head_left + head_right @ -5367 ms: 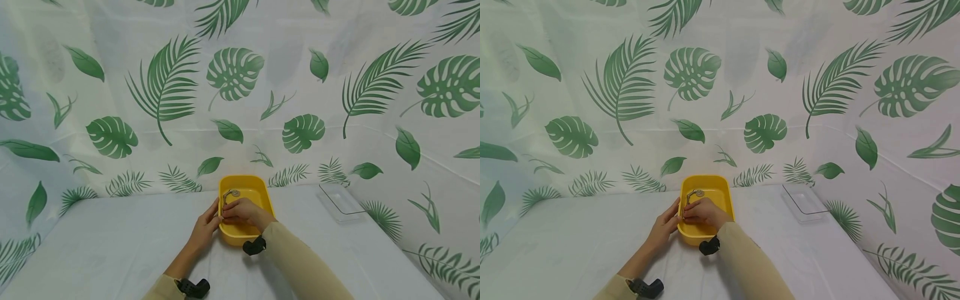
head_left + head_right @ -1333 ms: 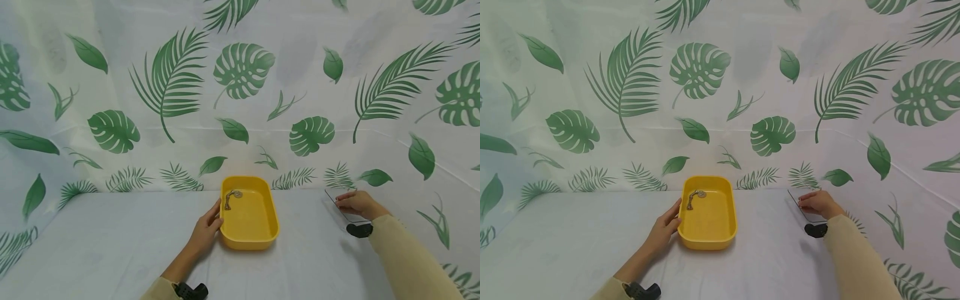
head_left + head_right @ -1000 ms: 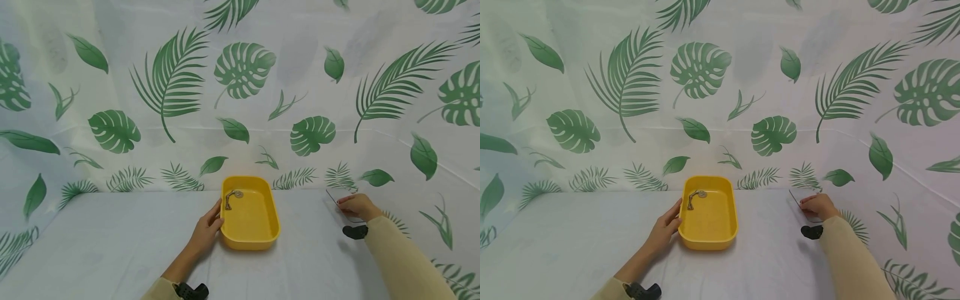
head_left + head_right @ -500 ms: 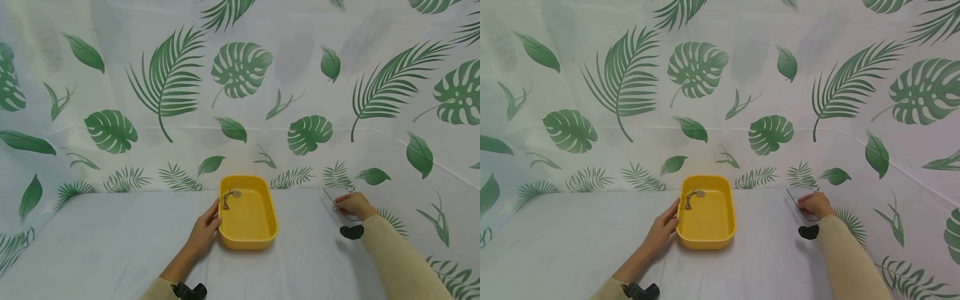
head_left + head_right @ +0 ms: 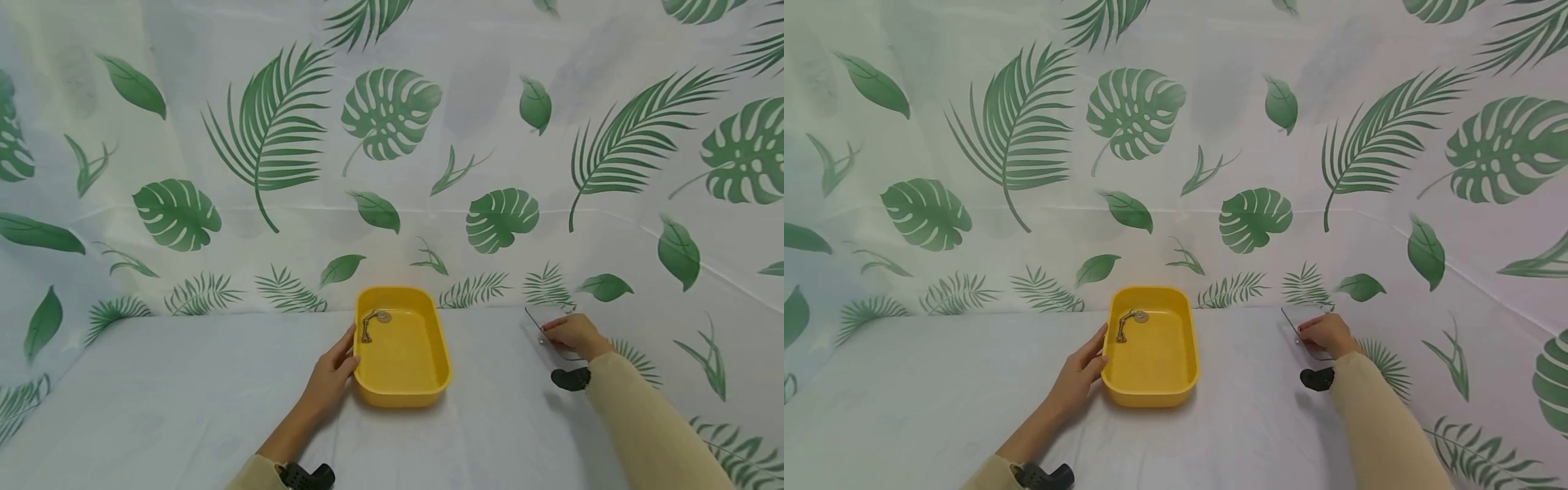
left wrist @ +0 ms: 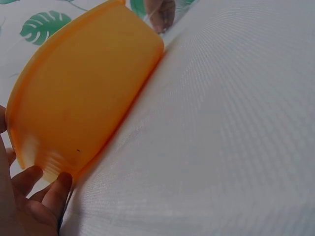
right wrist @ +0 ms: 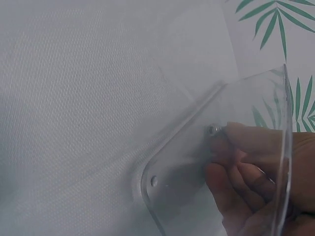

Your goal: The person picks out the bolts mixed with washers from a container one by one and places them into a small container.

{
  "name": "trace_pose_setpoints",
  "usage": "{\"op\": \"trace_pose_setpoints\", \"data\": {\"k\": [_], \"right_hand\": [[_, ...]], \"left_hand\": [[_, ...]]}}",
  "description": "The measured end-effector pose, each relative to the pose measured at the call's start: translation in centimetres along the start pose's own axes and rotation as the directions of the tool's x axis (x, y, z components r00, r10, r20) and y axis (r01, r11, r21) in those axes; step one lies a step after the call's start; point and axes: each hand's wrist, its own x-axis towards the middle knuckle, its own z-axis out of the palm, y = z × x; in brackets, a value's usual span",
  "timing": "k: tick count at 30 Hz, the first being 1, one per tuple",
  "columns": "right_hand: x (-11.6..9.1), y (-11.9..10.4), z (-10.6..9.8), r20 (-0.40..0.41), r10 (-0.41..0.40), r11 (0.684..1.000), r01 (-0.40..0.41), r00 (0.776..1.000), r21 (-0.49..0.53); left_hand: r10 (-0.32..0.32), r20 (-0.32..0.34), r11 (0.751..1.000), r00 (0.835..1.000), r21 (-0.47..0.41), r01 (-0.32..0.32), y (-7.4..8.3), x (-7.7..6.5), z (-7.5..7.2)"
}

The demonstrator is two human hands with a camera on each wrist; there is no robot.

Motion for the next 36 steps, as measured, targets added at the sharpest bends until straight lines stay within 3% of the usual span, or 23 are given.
{"op": "trace_pose_setpoints", "data": {"k": [11,22,31,36], "right_hand": [[-0.9,-1.5,1.3,0.024,-0.027,0.998,0.025,0.999,0.062],[-1.2,-3.3,2.6,0.050,-0.039,0.998,0.036,0.998,0.059],[-2.4,-4.3,3.2,0.083,-0.130,0.988,0.123,0.988,0.090],[-3.4,-4.5,2.1,0.118,-0.204,0.978,0.197,0.972,0.068]], "left_hand": [[0.005,0.006,0.999,1.000,-0.033,-0.005,0.3,-0.2,-0.5],[0.013,-0.014,1.000,1.000,-0.007,-0.013,0.2,-0.3,-0.9],[0.016,-0.012,1.000,1.000,-0.006,-0.017,0.4,0.1,-1.0],[0.004,0.014,1.000,1.000,-0.009,-0.004,0.2,0.0,-0.5]]}}
